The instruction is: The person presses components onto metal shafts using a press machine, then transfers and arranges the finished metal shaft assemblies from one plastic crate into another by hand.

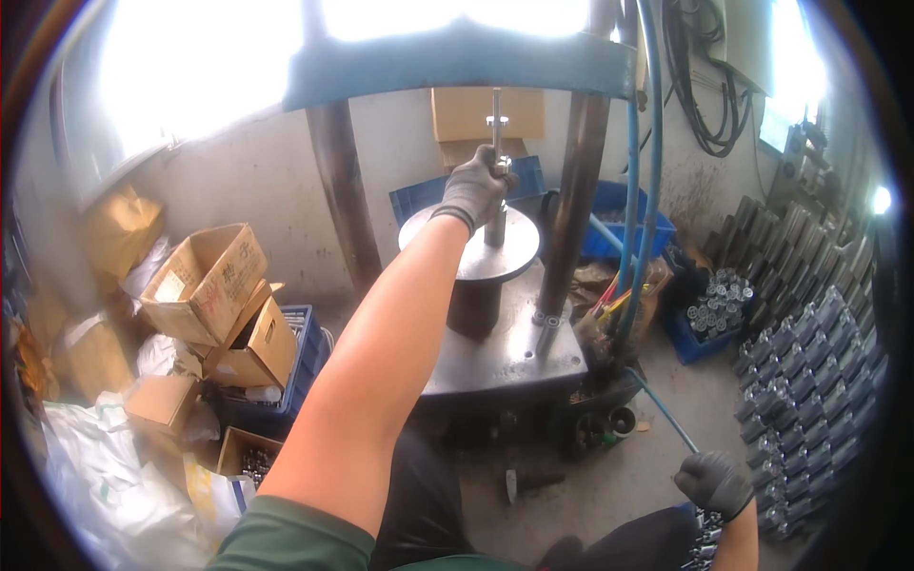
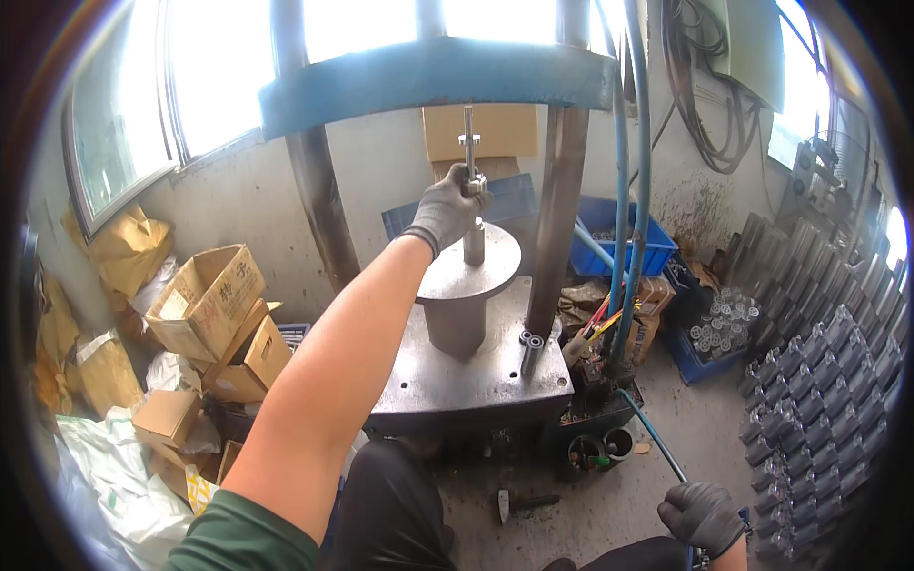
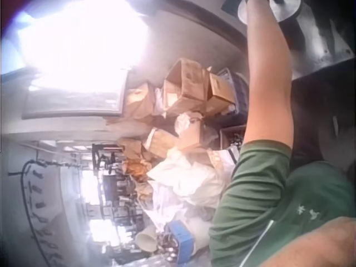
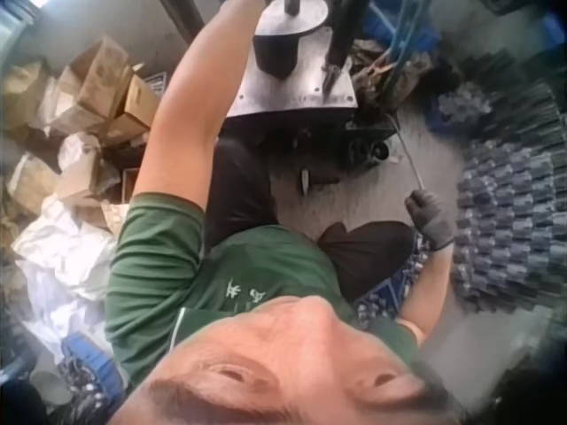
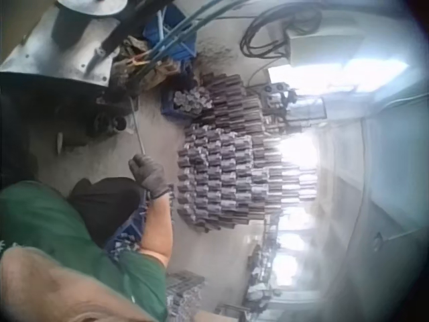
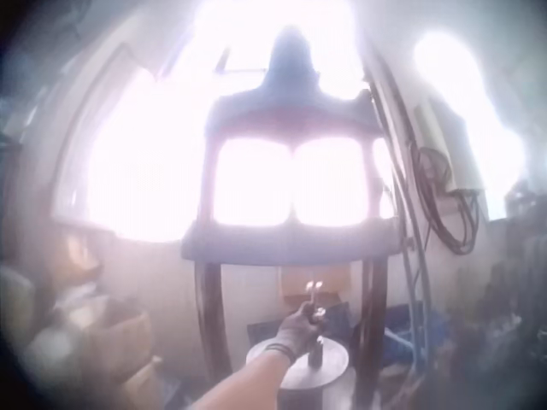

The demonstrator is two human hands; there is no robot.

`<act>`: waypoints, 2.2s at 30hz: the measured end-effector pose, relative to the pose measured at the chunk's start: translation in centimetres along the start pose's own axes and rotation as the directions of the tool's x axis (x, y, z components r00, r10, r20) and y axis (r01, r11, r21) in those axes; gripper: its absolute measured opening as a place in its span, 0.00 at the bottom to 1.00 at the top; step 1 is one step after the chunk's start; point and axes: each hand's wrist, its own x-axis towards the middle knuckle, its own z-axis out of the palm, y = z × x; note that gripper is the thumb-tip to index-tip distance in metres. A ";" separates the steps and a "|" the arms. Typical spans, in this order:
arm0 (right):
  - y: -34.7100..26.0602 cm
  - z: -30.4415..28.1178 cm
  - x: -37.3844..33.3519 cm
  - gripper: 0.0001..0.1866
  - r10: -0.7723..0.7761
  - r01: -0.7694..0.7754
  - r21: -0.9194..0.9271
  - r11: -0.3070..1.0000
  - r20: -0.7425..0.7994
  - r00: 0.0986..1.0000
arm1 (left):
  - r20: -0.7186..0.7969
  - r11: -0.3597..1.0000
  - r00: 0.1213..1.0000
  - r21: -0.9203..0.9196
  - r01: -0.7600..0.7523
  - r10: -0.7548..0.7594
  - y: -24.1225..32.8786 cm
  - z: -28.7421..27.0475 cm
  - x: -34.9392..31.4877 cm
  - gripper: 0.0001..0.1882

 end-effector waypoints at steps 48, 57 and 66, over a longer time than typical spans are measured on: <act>0.7 -14.6 17.8 0.22 0.114 0.034 0.164 0.986 -0.804 0.583 | 0.112 0.993 0.994 -0.121 0.004 0.010 -0.6 0.0 0.8 0.20; 1.9 -14.3 18.3 0.29 0.185 0.086 0.311 0.947 -0.743 0.643 | 0.081 0.970 0.994 -0.240 -0.047 0.068 -1.9 1.1 1.5 0.16; -0.3 -7.2 4.5 0.18 -0.027 0.014 0.104 0.995 0.133 0.991 | 0.056 0.987 0.995 -0.146 -0.073 0.082 -2.4 0.2 1.3 0.19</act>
